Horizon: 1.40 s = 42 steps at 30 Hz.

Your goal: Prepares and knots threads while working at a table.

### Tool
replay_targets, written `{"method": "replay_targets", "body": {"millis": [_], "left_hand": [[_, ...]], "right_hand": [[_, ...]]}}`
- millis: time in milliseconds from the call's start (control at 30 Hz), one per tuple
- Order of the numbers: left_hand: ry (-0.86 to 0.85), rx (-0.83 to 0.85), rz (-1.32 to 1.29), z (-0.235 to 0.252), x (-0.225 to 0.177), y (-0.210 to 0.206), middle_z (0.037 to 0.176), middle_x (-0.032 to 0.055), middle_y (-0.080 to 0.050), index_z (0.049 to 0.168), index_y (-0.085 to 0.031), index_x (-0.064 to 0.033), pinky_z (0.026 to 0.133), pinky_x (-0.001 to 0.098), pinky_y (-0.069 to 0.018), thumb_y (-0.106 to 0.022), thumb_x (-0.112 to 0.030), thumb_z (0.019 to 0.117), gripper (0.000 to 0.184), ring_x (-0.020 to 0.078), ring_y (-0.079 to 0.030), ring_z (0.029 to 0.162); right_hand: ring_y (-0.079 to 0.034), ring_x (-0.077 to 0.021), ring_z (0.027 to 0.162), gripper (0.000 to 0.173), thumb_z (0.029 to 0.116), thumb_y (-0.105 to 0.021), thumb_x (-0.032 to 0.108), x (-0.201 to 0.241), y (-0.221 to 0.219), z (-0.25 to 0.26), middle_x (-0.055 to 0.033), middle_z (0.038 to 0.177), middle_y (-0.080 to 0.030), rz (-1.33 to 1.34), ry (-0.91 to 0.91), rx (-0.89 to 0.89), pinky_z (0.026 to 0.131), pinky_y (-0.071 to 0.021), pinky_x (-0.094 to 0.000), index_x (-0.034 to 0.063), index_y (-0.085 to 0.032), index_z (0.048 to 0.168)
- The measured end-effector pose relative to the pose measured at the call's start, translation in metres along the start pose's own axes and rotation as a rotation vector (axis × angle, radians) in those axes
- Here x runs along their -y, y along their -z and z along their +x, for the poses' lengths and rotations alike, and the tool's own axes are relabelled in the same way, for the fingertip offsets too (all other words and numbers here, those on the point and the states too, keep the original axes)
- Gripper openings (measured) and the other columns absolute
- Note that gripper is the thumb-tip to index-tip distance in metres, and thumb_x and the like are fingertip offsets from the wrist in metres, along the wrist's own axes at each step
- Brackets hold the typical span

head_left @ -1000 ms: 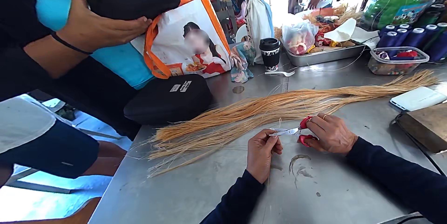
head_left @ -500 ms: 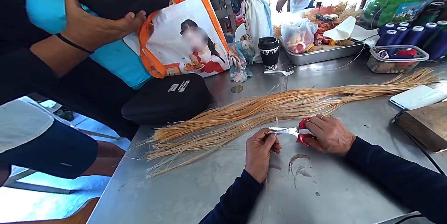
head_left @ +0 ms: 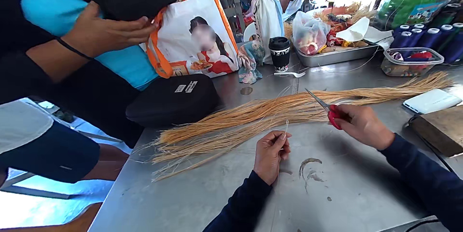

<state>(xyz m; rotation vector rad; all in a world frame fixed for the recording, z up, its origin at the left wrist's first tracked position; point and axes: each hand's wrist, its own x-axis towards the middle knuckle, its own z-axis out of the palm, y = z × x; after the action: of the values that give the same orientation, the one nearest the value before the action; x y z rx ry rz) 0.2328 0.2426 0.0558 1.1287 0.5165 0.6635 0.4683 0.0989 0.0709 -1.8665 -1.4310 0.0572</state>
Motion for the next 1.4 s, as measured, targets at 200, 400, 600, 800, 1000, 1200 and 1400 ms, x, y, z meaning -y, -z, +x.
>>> {"method": "replay_targets", "body": {"millis": [200,400,600,800,1000,1200,1400], "left_hand": [[0.154,0.322,-0.241,0.002,-0.006,0.012,0.074,-0.0032,-0.061,0.089,-0.063,-0.0080,0.047,0.0114,-0.0416,-0.038,-0.001,0.1042,0.029,-0.0018,-0.050,0.052],[0.194,0.412,-0.276,0.000,-0.005,0.010,0.073,-0.0035,-0.061,0.089,-0.063,-0.0090,0.048,0.0120,-0.0425,-0.039,-0.002,0.1040,0.029,-0.0014,-0.051,0.052],[0.237,0.566,-0.227,-0.007,0.003,0.003,0.074,-0.0050,-0.064,0.089,-0.066,-0.0112,0.049,0.0120,-0.0437,-0.045,-0.004,0.1026,0.026,-0.0022,-0.053,0.054],[0.238,0.576,-0.237,-0.013,0.003,-0.001,0.074,-0.0041,-0.064,0.091,-0.067,-0.0109,0.051,0.0128,-0.0450,-0.045,-0.005,0.1029,0.026,-0.0013,-0.054,0.055],[0.213,0.494,-0.171,-0.017,0.006,-0.006,0.073,-0.0038,-0.065,0.090,-0.071,-0.0114,0.050,0.0126,-0.0468,-0.047,-0.006,0.1023,0.027,-0.0014,-0.055,0.055],[0.228,0.475,-0.145,-0.023,0.007,-0.011,0.073,-0.0023,-0.067,0.089,-0.072,-0.0101,0.046,0.0115,-0.0448,-0.049,-0.003,0.0989,0.026,-0.0024,-0.053,0.051],[0.233,0.531,-0.100,-0.021,0.009,-0.006,0.072,-0.0028,-0.069,0.093,-0.077,-0.0087,0.044,0.0108,-0.0431,-0.053,-0.004,0.0982,0.025,-0.0041,-0.052,0.048]], "right_hand": [[-0.068,-0.0194,0.076,0.021,0.0857,-0.080,0.011,-0.015,0.014,-0.012,-0.0131,0.087,-0.072,-0.006,-0.119,0.283,0.076,-0.0570,-0.0396,-0.0028,-0.072,0.099],[-0.068,-0.0401,0.100,0.022,0.1019,-0.060,0.011,0.013,0.009,-0.015,-0.0255,0.111,-0.068,-0.228,-0.064,0.254,0.089,-0.0538,-0.0567,-0.0009,-0.076,0.110],[-0.070,-0.0076,0.081,0.021,0.0937,-0.070,0.017,0.091,-0.032,-0.036,0.0003,0.091,-0.073,0.760,-0.190,0.034,0.075,-0.0609,-0.0268,0.0020,-0.070,0.108],[-0.070,-0.0069,0.071,0.008,0.0902,-0.070,0.000,0.094,-0.054,-0.037,0.0037,0.078,-0.071,0.959,-0.127,-0.169,0.074,-0.0615,-0.0271,0.0068,-0.069,0.086],[-0.064,-0.0031,0.081,0.006,0.0892,-0.065,-0.002,0.098,-0.060,-0.039,0.0025,0.087,-0.068,0.938,-0.136,-0.223,0.077,-0.0564,-0.0231,0.0026,-0.068,0.086],[-0.067,-0.0052,0.080,0.017,0.0985,-0.055,0.001,0.107,-0.058,-0.037,-0.0002,0.087,-0.073,1.241,-0.326,-0.113,0.078,-0.0564,-0.0244,0.0025,-0.070,0.091],[-0.072,-0.0166,0.086,0.025,0.1030,-0.045,-0.002,0.105,-0.043,-0.029,-0.0068,0.091,-0.073,1.450,-0.371,-0.204,0.084,-0.0598,-0.0351,-0.0041,-0.064,0.119]]}}
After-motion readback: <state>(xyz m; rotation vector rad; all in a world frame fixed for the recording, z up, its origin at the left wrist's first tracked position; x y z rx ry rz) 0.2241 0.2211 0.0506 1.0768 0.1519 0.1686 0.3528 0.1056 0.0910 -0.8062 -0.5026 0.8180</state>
